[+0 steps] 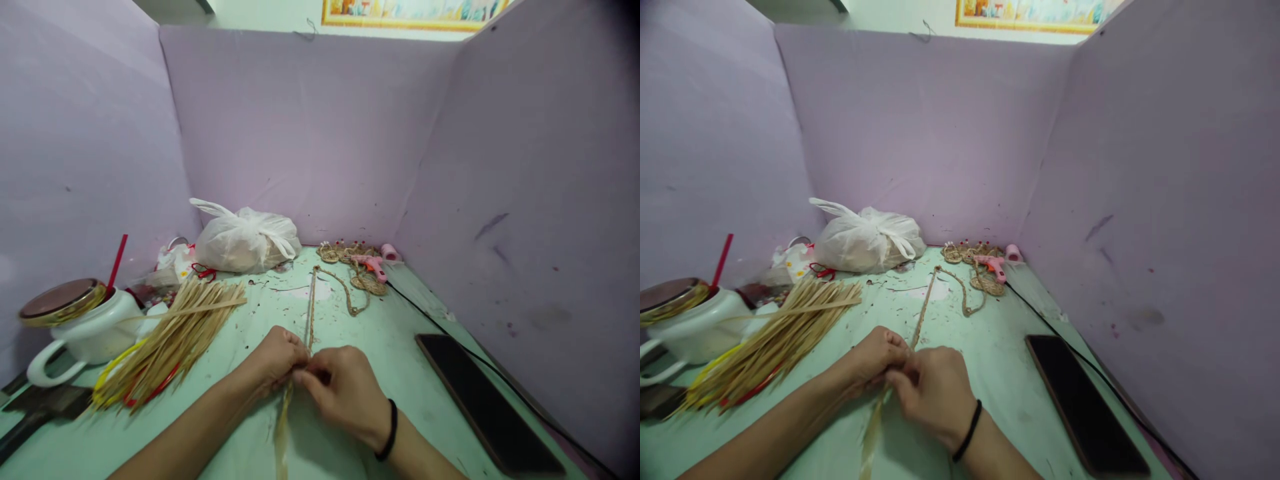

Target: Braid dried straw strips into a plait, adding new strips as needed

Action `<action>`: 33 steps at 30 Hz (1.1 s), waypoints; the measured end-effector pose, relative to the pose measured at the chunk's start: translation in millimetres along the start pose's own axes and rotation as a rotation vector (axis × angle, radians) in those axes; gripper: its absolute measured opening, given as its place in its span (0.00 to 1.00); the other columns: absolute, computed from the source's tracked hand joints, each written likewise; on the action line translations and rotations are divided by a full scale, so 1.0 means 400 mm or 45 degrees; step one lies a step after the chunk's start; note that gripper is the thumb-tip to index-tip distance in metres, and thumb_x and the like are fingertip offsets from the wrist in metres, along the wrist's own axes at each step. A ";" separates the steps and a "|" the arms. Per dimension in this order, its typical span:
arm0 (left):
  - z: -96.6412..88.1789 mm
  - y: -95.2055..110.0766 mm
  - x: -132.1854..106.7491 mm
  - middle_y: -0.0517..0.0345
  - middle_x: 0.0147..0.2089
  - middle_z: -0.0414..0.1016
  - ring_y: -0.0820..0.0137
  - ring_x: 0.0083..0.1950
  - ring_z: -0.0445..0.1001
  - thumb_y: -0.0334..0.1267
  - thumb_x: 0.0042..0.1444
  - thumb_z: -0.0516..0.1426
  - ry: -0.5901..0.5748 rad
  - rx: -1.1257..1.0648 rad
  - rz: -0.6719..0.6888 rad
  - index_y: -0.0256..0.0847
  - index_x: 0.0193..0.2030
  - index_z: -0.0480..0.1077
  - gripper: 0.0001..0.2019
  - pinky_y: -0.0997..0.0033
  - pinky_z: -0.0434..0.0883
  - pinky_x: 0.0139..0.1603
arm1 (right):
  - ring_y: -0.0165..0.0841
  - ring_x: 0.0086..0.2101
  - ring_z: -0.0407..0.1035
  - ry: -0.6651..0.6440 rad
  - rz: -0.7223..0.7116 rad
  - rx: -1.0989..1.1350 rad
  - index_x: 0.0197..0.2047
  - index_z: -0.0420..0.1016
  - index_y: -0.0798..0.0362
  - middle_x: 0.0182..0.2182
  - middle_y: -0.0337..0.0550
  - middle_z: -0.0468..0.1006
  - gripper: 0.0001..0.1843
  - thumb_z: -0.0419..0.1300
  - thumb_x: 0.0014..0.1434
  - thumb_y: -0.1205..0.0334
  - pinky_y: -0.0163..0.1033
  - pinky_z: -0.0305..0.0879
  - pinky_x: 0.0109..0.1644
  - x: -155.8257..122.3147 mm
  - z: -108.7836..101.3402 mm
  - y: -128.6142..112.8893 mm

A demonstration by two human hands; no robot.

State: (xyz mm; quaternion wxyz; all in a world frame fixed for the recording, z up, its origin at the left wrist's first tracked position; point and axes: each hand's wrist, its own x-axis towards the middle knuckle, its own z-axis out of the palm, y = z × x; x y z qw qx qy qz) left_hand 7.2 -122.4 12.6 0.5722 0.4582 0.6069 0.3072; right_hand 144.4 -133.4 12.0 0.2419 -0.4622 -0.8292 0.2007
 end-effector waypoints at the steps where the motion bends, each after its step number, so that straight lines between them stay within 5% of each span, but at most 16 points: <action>1: -0.003 -0.001 0.002 0.67 0.07 0.52 0.81 0.08 0.45 0.31 0.32 0.52 -0.021 -0.010 0.005 0.38 0.12 0.60 0.04 0.78 0.40 0.08 | 0.28 0.21 0.64 0.061 0.125 0.149 0.19 0.71 0.56 0.18 0.43 0.72 0.18 0.53 0.52 0.53 0.33 0.51 0.26 0.010 -0.007 0.008; 4: -0.014 -0.007 0.008 0.68 0.08 0.53 0.82 0.08 0.45 0.33 0.33 0.53 -0.114 -0.029 0.035 0.38 0.13 0.60 0.05 0.78 0.40 0.08 | 0.28 0.23 0.64 0.092 0.544 0.770 0.22 0.68 0.57 0.21 0.44 0.72 0.15 0.51 0.52 0.56 0.32 0.57 0.28 0.038 -0.021 0.031; 8: -0.022 -0.014 0.012 0.68 0.09 0.52 0.82 0.08 0.44 0.34 0.34 0.53 -0.179 -0.019 0.056 0.37 0.14 0.61 0.05 0.78 0.40 0.09 | 0.24 0.18 0.61 -0.329 0.825 1.371 0.24 0.66 0.57 0.18 0.38 0.68 0.05 0.55 0.45 0.64 0.30 0.54 0.21 0.049 -0.013 0.029; 13: -0.018 -0.011 0.009 0.67 0.10 0.53 0.82 0.09 0.45 0.32 0.32 0.51 -0.195 0.046 0.057 0.37 0.16 0.63 0.02 0.78 0.40 0.11 | 0.18 0.12 0.42 -0.247 0.785 1.143 0.14 0.60 0.56 0.09 0.30 0.55 0.08 0.54 0.41 0.70 0.31 0.34 0.17 0.045 0.006 0.019; 21: -0.026 0.011 -0.022 0.60 0.12 0.61 0.78 0.15 0.55 0.33 0.37 0.51 -0.015 0.647 0.100 0.34 0.15 0.68 0.08 0.76 0.53 0.18 | 0.18 0.11 0.42 -0.290 0.756 1.078 0.14 0.60 0.56 0.08 0.29 0.54 0.07 0.52 0.40 0.71 0.32 0.34 0.18 0.046 0.016 0.028; 28: 0.073 -0.002 -0.108 0.48 0.29 0.73 0.65 0.31 0.70 0.33 0.46 0.48 0.307 1.333 0.269 0.36 0.30 0.74 0.13 0.71 0.60 0.30 | 0.19 0.11 0.41 -0.247 0.822 1.245 0.18 0.60 0.55 0.08 0.27 0.52 0.04 0.52 0.40 0.68 0.32 0.33 0.17 0.039 0.025 0.019; 31: 0.088 -0.008 -0.119 0.46 0.31 0.73 0.64 0.33 0.71 0.32 0.48 0.47 0.316 1.410 0.318 0.35 0.33 0.74 0.14 0.70 0.61 0.32 | 0.19 0.12 0.43 -0.227 0.818 1.256 0.18 0.61 0.55 0.08 0.27 0.53 0.03 0.53 0.40 0.69 0.31 0.34 0.17 0.038 0.028 0.018; 33: 0.069 0.001 -0.107 0.50 0.26 0.71 0.66 0.30 0.70 0.36 0.48 0.49 0.241 1.301 0.322 0.35 0.27 0.73 0.12 0.72 0.60 0.29 | 0.18 0.12 0.45 -0.220 0.801 1.271 0.19 0.61 0.56 0.09 0.28 0.56 0.03 0.54 0.40 0.69 0.30 0.35 0.17 0.039 0.027 0.018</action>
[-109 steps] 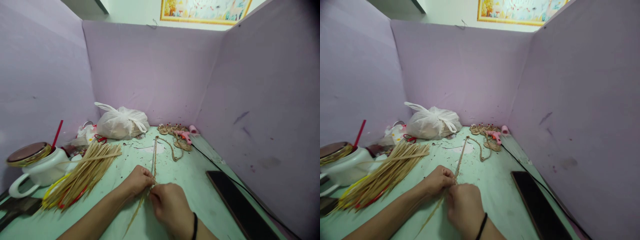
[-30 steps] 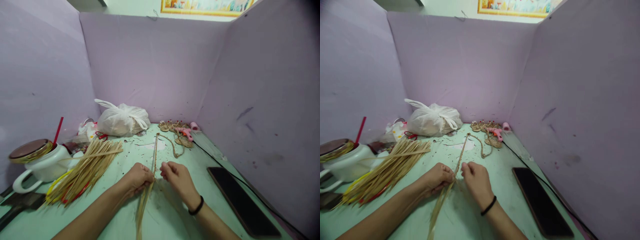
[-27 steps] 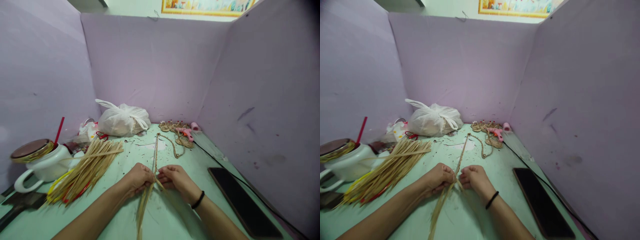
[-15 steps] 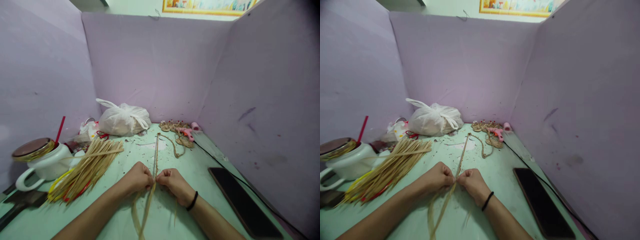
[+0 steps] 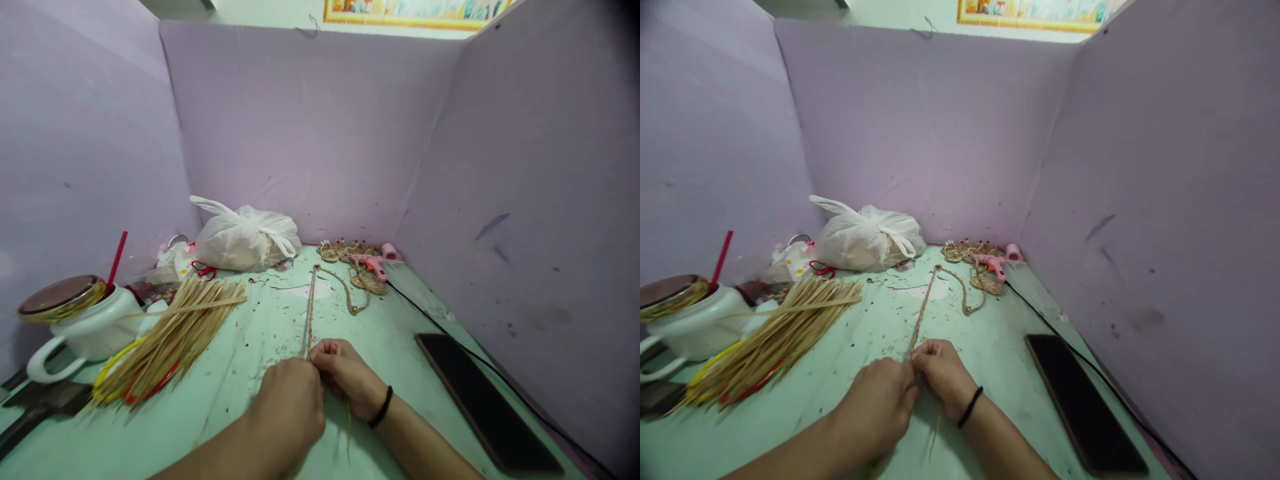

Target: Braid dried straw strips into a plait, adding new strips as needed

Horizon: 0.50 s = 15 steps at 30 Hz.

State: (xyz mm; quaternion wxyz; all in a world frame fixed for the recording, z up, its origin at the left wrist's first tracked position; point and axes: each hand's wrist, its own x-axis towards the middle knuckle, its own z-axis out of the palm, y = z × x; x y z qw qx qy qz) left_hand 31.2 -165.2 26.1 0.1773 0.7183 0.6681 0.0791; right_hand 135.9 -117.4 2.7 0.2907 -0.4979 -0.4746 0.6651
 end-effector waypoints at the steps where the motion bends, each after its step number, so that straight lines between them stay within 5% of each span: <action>1: -0.011 -0.011 0.013 0.53 0.22 0.69 0.68 0.27 0.69 0.39 0.48 0.50 -0.013 -0.108 -0.007 0.35 0.23 0.71 0.12 0.73 0.59 0.26 | 0.18 0.12 0.45 -0.019 -0.003 0.010 0.19 0.61 0.56 0.09 0.28 0.56 0.03 0.54 0.40 0.69 0.30 0.36 0.17 0.000 -0.002 -0.001; 4: -0.040 -0.047 0.057 0.59 0.19 0.66 0.76 0.17 0.62 0.40 0.49 0.49 0.065 -0.596 -0.177 0.36 0.21 0.67 0.13 0.76 0.55 0.19 | 0.18 0.12 0.42 -0.118 0.011 0.015 0.18 0.61 0.56 0.09 0.27 0.53 0.05 0.55 0.41 0.67 0.31 0.32 0.17 0.001 -0.010 -0.004; 9: -0.034 -0.061 0.086 0.57 0.20 0.68 0.78 0.13 0.60 0.34 0.42 0.51 -0.452 -1.327 -0.358 0.34 0.23 0.66 0.06 0.78 0.53 0.12 | 0.19 0.12 0.44 -0.202 -0.013 -0.005 0.20 0.62 0.55 0.11 0.31 0.60 0.06 0.55 0.42 0.63 0.31 0.32 0.16 0.008 -0.022 0.002; 15: -0.021 -0.069 0.097 0.65 0.09 0.54 0.80 0.09 0.49 0.32 0.35 0.53 -0.357 -1.136 -0.405 0.35 0.16 0.65 0.03 0.78 0.46 0.09 | 0.20 0.15 0.50 -0.171 -0.163 -0.213 0.20 0.63 0.56 0.12 0.32 0.63 0.02 0.54 0.39 0.70 0.29 0.43 0.19 0.018 -0.022 0.003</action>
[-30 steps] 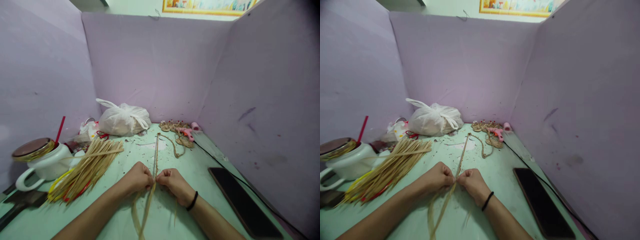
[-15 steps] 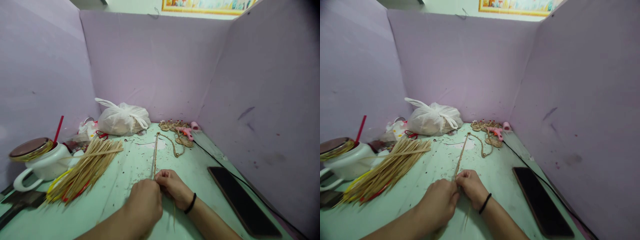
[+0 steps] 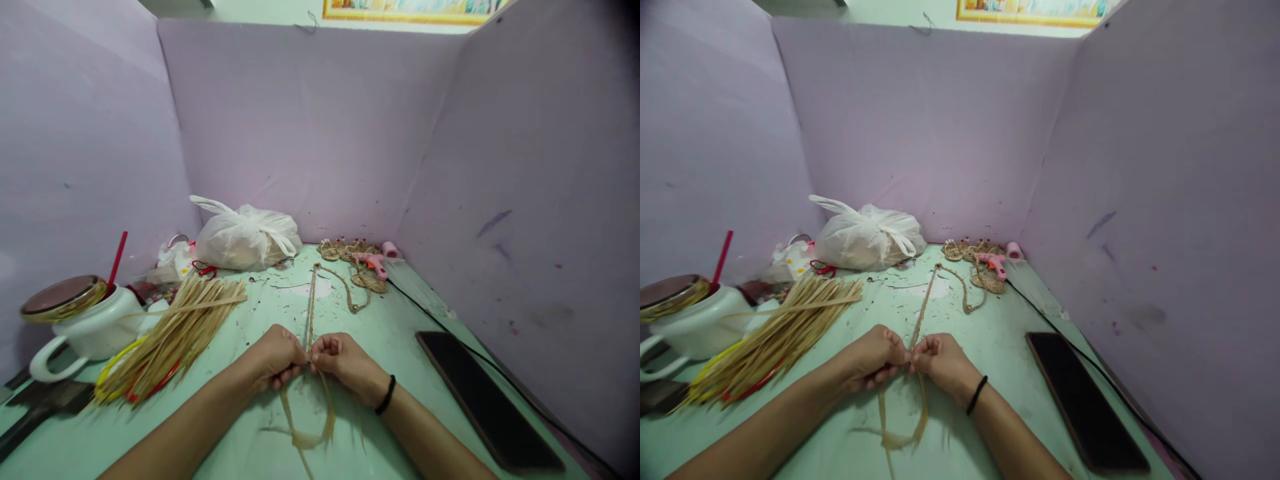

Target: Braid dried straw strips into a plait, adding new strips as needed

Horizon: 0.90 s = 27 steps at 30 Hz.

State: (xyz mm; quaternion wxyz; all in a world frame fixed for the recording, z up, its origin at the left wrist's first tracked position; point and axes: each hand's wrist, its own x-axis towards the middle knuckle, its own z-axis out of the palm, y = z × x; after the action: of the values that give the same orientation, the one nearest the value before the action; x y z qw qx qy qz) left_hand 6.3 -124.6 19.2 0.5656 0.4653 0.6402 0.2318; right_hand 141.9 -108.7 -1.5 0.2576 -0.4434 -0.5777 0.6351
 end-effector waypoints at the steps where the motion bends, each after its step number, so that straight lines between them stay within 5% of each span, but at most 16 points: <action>1: -0.002 0.002 0.001 0.67 0.08 0.52 0.80 0.09 0.47 0.31 0.34 0.54 0.018 0.035 -0.003 0.35 0.15 0.64 0.03 0.78 0.43 0.10 | 0.21 0.16 0.53 0.010 -0.036 -0.050 0.19 0.63 0.56 0.14 0.33 0.65 0.02 0.54 0.38 0.71 0.29 0.46 0.20 0.001 -0.001 0.001; 8: 0.012 0.012 -0.004 0.67 0.07 0.50 0.82 0.12 0.46 0.25 0.33 0.53 0.084 -0.093 0.094 0.34 0.13 0.65 0.04 0.78 0.42 0.13 | 0.24 0.19 0.56 0.131 -0.165 -0.475 0.21 0.71 0.57 0.16 0.36 0.68 0.04 0.55 0.41 0.67 0.30 0.51 0.23 -0.002 -0.028 0.012; 16: 0.013 0.009 -0.009 0.68 0.07 0.51 0.82 0.11 0.44 0.27 0.33 0.54 0.072 -0.188 0.047 0.35 0.13 0.63 0.04 0.78 0.41 0.13 | 0.21 0.14 0.53 -0.143 0.107 -0.468 0.18 0.70 0.57 0.12 0.33 0.65 0.04 0.55 0.41 0.68 0.29 0.49 0.19 -0.016 -0.100 -0.020; 18: 0.013 0.011 -0.009 0.69 0.07 0.49 0.82 0.10 0.43 0.28 0.33 0.54 0.062 -0.177 0.038 0.36 0.13 0.62 0.05 0.78 0.40 0.13 | 0.22 0.15 0.55 -0.033 0.116 -0.524 0.19 0.70 0.57 0.13 0.35 0.66 0.04 0.56 0.40 0.69 0.29 0.51 0.20 -0.016 -0.136 -0.021; 22: 0.019 0.010 -0.009 0.68 0.07 0.50 0.81 0.11 0.45 0.25 0.32 0.53 0.116 -0.166 0.027 0.35 0.13 0.63 0.05 0.78 0.42 0.13 | 0.26 0.21 0.61 0.451 -0.101 -0.604 0.22 0.71 0.56 0.18 0.38 0.71 0.03 0.58 0.39 0.68 0.31 0.55 0.24 -0.011 -0.190 -0.022; 27: 0.029 -0.016 0.010 0.67 0.10 0.55 0.80 0.15 0.50 0.22 0.27 0.53 0.129 -0.254 0.084 0.35 0.12 0.63 0.06 0.77 0.46 0.15 | 0.29 0.21 0.61 0.406 -0.205 -0.542 0.23 0.72 0.56 0.18 0.40 0.71 0.06 0.57 0.43 0.61 0.34 0.56 0.24 0.020 -0.115 -0.088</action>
State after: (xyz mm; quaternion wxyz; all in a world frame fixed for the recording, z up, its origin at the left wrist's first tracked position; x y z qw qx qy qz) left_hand 15.4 -126.8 9.1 0.5682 0.4150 0.6261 0.3361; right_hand 171.3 -71.8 32.9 0.2958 -0.5346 -0.6838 0.3990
